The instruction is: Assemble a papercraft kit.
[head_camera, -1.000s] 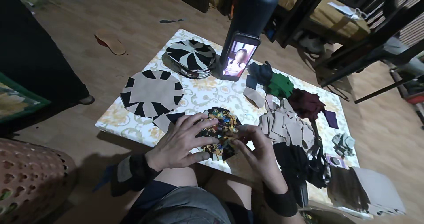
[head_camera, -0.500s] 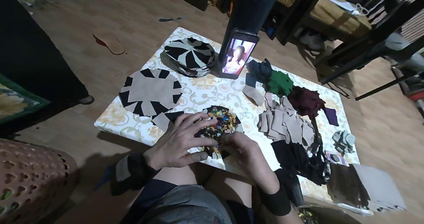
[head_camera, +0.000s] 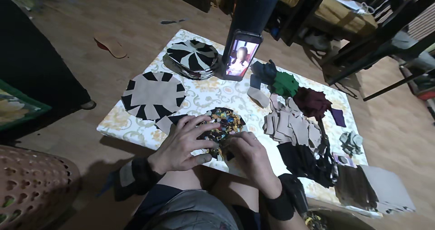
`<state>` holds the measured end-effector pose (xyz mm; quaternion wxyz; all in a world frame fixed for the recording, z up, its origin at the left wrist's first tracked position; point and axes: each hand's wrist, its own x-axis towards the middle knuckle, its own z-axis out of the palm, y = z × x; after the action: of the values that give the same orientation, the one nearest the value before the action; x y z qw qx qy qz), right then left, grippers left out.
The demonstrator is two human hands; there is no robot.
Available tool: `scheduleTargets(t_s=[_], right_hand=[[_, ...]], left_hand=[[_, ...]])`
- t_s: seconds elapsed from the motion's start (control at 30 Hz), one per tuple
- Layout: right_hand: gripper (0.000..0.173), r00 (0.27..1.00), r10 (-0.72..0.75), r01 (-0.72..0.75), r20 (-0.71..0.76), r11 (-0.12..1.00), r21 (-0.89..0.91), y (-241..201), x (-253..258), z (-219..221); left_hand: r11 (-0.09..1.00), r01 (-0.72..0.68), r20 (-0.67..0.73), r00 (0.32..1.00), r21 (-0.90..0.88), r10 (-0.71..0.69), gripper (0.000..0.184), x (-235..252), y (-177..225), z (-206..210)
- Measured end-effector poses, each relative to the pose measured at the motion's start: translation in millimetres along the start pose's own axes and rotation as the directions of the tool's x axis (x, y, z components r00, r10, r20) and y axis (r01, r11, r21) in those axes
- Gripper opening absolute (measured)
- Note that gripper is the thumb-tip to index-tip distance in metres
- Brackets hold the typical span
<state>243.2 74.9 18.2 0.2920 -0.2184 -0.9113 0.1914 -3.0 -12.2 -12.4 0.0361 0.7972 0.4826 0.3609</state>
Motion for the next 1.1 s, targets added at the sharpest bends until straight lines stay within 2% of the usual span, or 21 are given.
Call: scheduleTargets(t_s=[0.13, 0.2, 0.33, 0.5, 0.67, 0.73, 0.97, 1.1], right_hand=[[0.013, 0.988, 0.055, -0.056, -0.145, 0.998, -0.004, 4, -9, -8], [0.014, 0.991, 0.052, -0.055, -0.126, 0.998, -0.02, 6, -19, -7], [0.026, 0.996, 0.091, -0.092, -0.017, 0.99, -0.111, 3, -34, -2], [0.039, 0.985, 0.172, -0.165, 0.006, 0.955, -0.246, 3, -35, -2], [0.046, 0.992, 0.125, -0.127, -0.024, 0.967, -0.22, -1, -38, -2], [0.048, 0.995, 0.096, -0.1, -0.029, 0.972, -0.215, -3, -40, 0], [0.056, 0.989, 0.15, -0.147, -0.019, 0.926, -0.346, 0, -43, 3], [0.061, 0.989, 0.142, -0.143, -0.027, 0.939, -0.314, -5, -42, 2]], left_hand=[[0.998, 0.015, -0.045, 0.999, -0.053, -0.017, 0.059, -1, -1, -1], [1.0, 0.02, -0.005, 1.0, -0.014, -0.02, 0.06, 0, 1, -1], [0.989, -0.027, 0.194, 0.981, 0.147, -0.002, 0.062, 9, 7, -1], [0.985, -0.06, 0.266, 0.964, 0.16, 0.016, 0.053, 12, 8, 2], [0.991, -0.042, 0.186, 0.982, 0.125, 0.018, 0.055, 9, 7, 0], [0.99, -0.032, 0.194, 0.981, 0.137, 0.005, 0.057, 9, 6, 0], [0.987, -0.055, 0.217, 0.976, 0.15, 0.022, 0.056, 9, 5, 1], [1.0, -0.017, 0.066, 0.998, 0.023, 0.015, 0.059, 4, 3, -2]])
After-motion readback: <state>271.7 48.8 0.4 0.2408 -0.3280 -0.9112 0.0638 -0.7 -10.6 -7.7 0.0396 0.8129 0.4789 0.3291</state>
